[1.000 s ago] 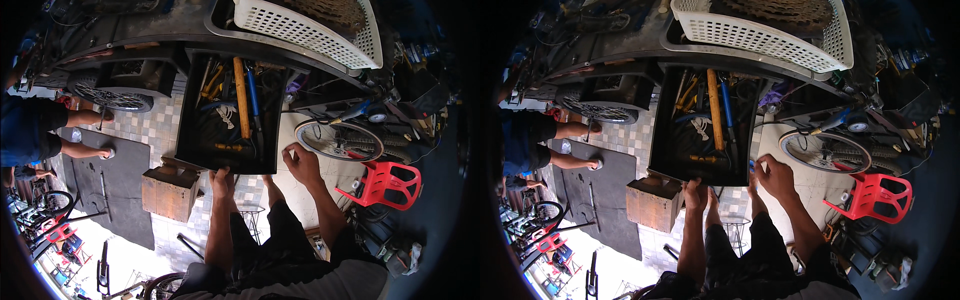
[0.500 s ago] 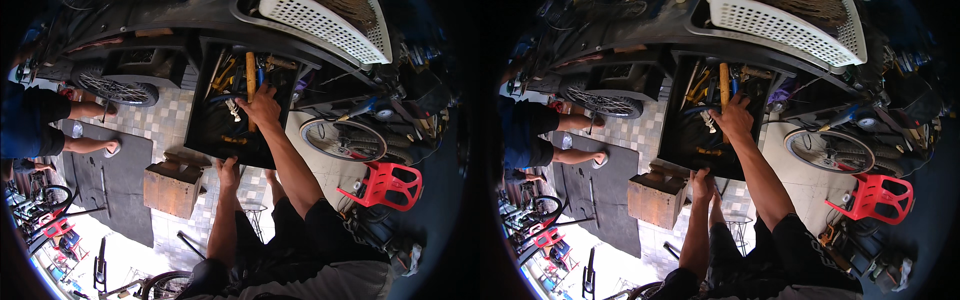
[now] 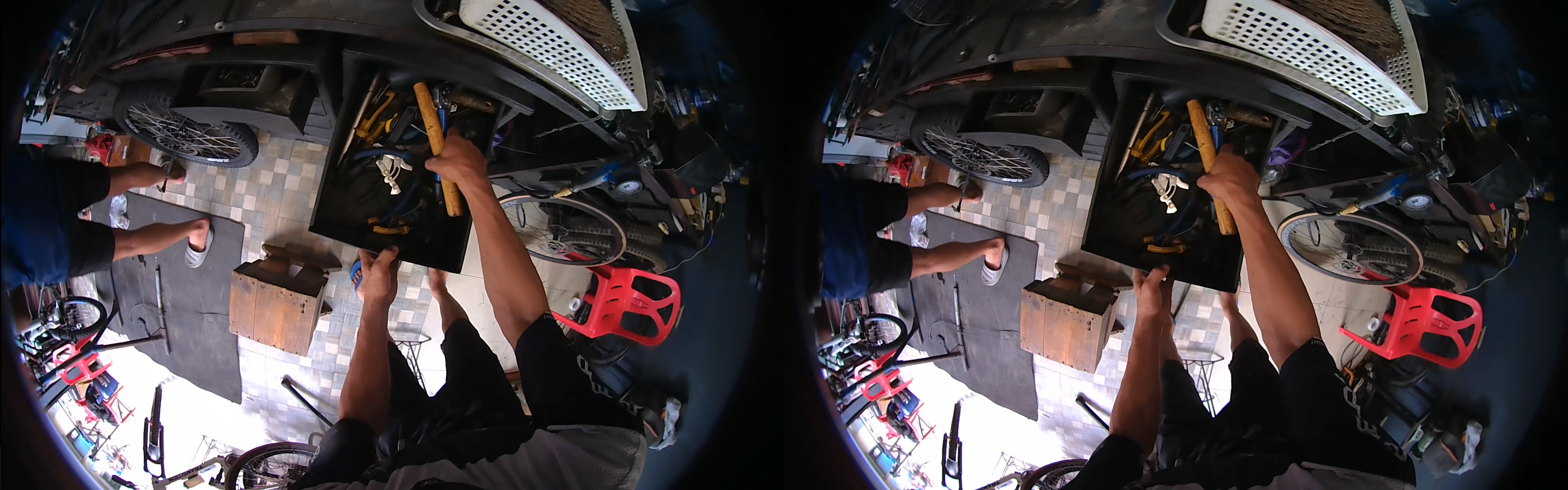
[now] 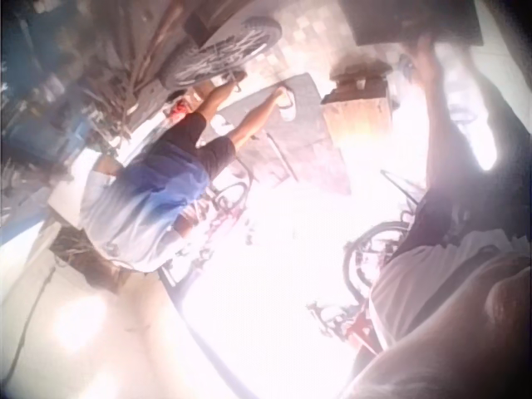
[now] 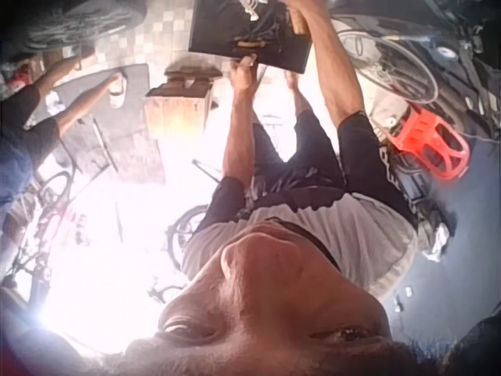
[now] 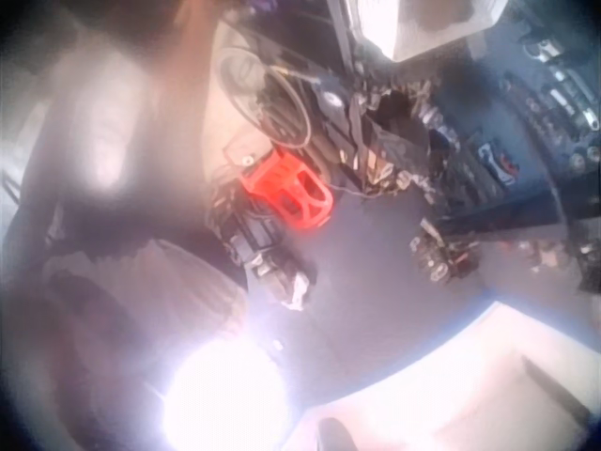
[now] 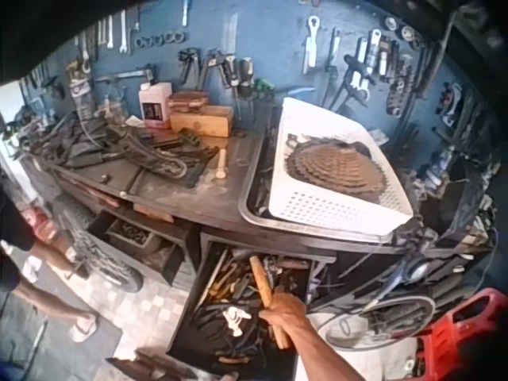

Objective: The person organizes bicycle parts and tools in a workshop. They move a cassette into a basket, handle a bicycle wheel, open a drawer to retrieve a hammer, and sort various small parts and tools on the workbench.

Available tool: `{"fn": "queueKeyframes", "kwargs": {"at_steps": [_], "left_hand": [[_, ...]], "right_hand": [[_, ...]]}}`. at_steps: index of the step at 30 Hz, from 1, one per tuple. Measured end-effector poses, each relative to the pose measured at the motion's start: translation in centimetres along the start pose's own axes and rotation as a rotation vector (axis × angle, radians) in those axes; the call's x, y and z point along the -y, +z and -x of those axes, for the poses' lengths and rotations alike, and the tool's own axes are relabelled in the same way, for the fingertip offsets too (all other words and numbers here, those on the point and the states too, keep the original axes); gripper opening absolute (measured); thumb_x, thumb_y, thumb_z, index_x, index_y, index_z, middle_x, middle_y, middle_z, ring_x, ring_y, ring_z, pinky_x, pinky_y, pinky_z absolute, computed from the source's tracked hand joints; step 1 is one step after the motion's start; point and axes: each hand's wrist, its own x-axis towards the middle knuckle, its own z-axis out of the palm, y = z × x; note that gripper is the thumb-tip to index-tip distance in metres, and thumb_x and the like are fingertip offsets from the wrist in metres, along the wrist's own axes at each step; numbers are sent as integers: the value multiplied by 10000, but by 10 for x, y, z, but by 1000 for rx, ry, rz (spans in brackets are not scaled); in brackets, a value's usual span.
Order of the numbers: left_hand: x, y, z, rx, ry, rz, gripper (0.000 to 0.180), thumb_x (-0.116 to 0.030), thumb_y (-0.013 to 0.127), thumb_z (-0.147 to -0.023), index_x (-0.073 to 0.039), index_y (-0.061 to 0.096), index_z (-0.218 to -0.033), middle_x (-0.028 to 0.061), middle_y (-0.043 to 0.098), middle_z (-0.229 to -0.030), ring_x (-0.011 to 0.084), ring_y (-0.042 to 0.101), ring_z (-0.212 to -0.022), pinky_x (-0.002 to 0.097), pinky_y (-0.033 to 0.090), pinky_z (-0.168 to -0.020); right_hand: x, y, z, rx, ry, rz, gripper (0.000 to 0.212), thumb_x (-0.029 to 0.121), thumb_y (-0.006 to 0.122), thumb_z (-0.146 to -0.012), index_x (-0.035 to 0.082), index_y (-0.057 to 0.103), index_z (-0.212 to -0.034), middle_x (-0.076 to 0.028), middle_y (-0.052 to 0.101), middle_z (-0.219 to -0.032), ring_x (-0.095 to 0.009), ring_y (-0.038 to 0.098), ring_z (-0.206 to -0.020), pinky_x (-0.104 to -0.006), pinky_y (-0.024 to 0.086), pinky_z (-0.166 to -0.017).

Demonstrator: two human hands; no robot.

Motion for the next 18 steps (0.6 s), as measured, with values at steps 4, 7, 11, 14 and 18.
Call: {"fn": "queueKeyframes", "kwargs": {"at_steps": [4, 7, 11, 14, 18], "left_hand": [[1, -7, -2, 23, -8, -21, 632, 79, 615, -886, -120, 475, -1470, 92, 593, -1353, 247, 588, -1255, 416, 450, -1136], [4, -13, -5, 23, 7, -18, 627, 62, 618, -884, -119, 486, -1470, 86, 598, -1347, 244, 587, -1246, 428, 443, -1137], [0, -6, -3, 42, 14, -5, 464, 31, 670, -880, -150, 610, -1303, 65, 656, -1256, 238, 602, -1209, 461, 432, -1119], [-5, -18, 0, 114, -42, 79, 437, -181, 702, -965, -121, 574, -1379, 83, 624, -1357, 253, 558, -1298, 484, 383, -1162], [-14, -7, 11, 152, -33, 96, 697, -556, 627, -1016, -128, 451, -1537, 92, 482, -1555, 285, 440, -1453, 545, 337, -1218]], "right_hand": [[9, -1, 22, -17, -34, 26, 750, 425, 823, -810, -41, 537, -1324, -238, 761, -1134, -396, 743, -1087, -473, 575, -954], [27, -15, 46, 13, -49, -14, 735, 437, 812, -853, -44, 495, -1310, -243, 767, -1107, -401, 753, -1064, -476, 583, -940], [43, 31, 77, -19, -95, -110, 637, 347, 756, -896, -68, 436, -1259, -266, 762, -991, -399, 771, -971, -491, 607, -889], [33, 39, 87, -52, -160, -397, 538, 367, 728, -912, -28, 498, -1195, -262, 742, -906, -448, 748, -894, -511, 585, -821], [2, 44, 131, 47, -296, -577, 496, 349, 757, -903, 3, 559, -1197, -211, 724, -863, -412, 741, -797, -484, 561, -744]]}}
